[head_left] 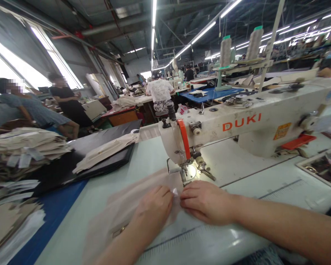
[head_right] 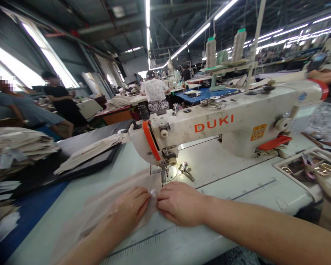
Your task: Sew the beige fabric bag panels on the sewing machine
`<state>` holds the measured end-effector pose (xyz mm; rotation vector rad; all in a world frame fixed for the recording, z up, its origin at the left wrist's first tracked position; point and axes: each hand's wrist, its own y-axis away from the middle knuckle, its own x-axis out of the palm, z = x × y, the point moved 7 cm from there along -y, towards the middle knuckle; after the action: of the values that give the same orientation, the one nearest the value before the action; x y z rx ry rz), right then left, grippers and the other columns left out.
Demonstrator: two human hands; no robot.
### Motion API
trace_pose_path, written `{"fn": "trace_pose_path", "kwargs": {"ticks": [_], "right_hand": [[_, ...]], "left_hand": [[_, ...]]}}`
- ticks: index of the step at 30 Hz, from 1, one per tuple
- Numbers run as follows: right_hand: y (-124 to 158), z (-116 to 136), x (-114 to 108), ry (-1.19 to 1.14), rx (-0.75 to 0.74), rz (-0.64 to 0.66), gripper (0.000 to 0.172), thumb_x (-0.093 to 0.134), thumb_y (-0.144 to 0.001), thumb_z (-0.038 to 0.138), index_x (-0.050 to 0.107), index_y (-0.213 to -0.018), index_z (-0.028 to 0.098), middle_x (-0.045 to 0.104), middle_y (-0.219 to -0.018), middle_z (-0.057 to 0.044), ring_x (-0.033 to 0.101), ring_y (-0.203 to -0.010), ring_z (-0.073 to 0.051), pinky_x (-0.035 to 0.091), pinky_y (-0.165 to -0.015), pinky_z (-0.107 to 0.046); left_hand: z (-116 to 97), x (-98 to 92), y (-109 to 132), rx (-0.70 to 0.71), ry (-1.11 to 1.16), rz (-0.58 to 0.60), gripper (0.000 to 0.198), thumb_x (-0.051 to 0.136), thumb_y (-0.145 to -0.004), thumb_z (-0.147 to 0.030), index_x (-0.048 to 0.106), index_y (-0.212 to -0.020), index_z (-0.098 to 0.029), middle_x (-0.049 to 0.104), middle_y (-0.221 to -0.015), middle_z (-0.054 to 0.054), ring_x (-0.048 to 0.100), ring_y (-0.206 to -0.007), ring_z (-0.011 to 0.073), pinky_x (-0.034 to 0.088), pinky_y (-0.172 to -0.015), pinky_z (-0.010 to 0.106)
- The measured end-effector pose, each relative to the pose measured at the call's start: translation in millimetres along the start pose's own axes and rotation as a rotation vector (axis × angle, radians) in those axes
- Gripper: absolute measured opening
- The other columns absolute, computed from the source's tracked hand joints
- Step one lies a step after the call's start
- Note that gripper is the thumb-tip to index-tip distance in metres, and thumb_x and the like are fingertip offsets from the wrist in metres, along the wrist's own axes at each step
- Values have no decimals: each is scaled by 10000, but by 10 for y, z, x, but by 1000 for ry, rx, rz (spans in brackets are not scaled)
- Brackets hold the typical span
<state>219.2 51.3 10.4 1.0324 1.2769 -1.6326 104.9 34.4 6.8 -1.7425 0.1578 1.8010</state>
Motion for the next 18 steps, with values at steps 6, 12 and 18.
{"fn": "trace_pose_path", "kwargs": {"ticks": [6, 12, 18], "right_hand": [[8, 5, 31, -5, -6, 16, 219, 519, -950, 207, 716, -1002, 126, 725, -1010, -86, 618, -976, -221, 476, -907, -345], [18, -26, 50, -4, -9, -1, 213, 523, -946, 213, 714, -996, 131, 724, -999, -73, 609, -965, -216, 464, -908, -345], [18, -33, 56, 8, 9, 5, 207, 528, -944, 221, 709, -995, 135, 715, -991, -70, 601, -966, -215, 456, -915, -340]], "left_hand": [[71, -124, -95, -37, 66, -228, 226, 450, -909, -52, 606, -804, -178, 652, -791, 38, 625, -738, 197, 531, -700, 317], [30, 89, -174, 2, 58, -95, 248, 456, -892, -20, 613, -802, -189, 664, -835, 40, 629, -799, 210, 540, -739, 338], [81, 143, -177, -59, 125, 49, 243, 473, -909, -41, 662, -875, -190, 689, -923, 36, 643, -870, 207, 551, -775, 334]]}}
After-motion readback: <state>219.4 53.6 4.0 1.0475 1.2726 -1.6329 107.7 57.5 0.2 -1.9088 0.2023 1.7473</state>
